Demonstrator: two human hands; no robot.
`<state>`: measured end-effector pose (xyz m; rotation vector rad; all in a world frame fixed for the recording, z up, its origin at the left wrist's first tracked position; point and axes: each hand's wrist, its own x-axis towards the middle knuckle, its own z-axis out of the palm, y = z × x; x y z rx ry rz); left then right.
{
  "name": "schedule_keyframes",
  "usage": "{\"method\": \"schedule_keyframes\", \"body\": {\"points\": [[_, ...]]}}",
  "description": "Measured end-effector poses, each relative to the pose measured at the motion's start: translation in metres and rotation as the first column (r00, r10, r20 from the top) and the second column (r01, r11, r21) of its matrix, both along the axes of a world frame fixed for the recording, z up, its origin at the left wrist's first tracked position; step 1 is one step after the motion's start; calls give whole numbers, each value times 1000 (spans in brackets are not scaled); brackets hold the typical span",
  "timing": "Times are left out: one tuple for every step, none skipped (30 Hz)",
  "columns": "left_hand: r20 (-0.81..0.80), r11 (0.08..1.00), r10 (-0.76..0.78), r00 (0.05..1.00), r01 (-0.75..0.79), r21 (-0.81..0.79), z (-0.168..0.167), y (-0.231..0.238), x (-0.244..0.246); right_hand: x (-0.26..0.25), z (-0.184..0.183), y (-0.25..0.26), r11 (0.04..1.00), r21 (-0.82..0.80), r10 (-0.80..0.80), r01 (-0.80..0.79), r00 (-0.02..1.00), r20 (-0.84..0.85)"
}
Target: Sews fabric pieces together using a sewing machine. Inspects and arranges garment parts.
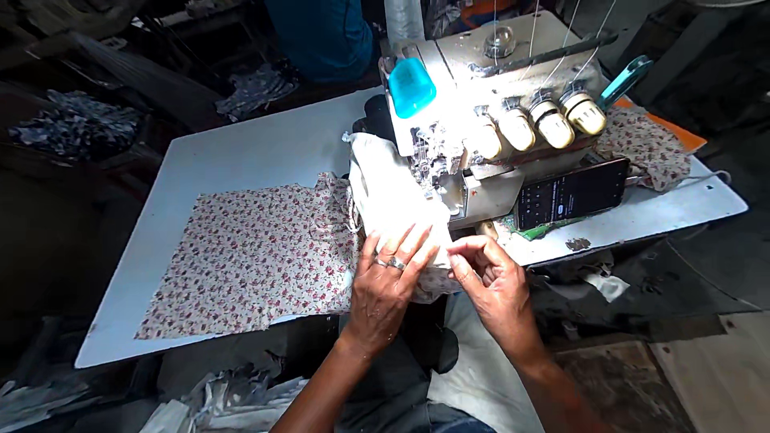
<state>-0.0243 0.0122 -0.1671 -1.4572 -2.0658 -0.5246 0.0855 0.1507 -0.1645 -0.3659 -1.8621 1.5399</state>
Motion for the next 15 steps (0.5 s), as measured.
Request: {"method": "schedule_keyframes", "body": {"points": [[-9,1000,-11,1000,11,-29,3,-6,-2,0,-2,0,1000,29,-3,3,1000,3],[-20,998,-22,1000,21,-67,10,-11,-3,-2,-2,2,998,69,-12,12,1000,3],[-26,993,-32,999,29,-115,18,-14,-6,-6,0,5,991,128,-33,32,999,7],[-20,985,-34,999,30,-170,28,-15,-9,-11,4,9,978,201,-63,60,998,8],[0,976,-32,999,31,-218,38,-14,-13,-16,9,12,955,284,-97,90,995,8],[32,967,-27,999,34,-252,47,-12,-18,-21,14,16,922,370,-128,116,992,8],[64,959,-23,998,40,-281,55,-9,-23,-25,18,19,880,457,-160,134,987,18],[87,951,-21,996,46,-305,63,-6,-30,-28,21,21,835,531,-192,144,981,36],[106,944,-18,994,52,-324,69,-2,-36,-29,23,22,795,588,-222,147,973,57],[126,938,-13,992,56,-342,74,2,-42,-29,24,23,766,628,-239,137,968,80],[143,934,-1,990,53,-353,78,7,-47,-28,23,23,748,651,-250,126,963,101],[156,933,15,988,43,-359,80,11,-53,-27,22,22,735,667,-261,122,959,113],[168,934,35,985,27,-356,82,15,-57,-26,19,20,728,675,-268,119,956,120],[176,939,58,983,6,-344,82,18,-62,-25,17,18,724,680,-273,119,954,123],[178,940,89,980,-24,-340,81,21,-67,-23,14,16,722,682,-278,120,952,127]]}}
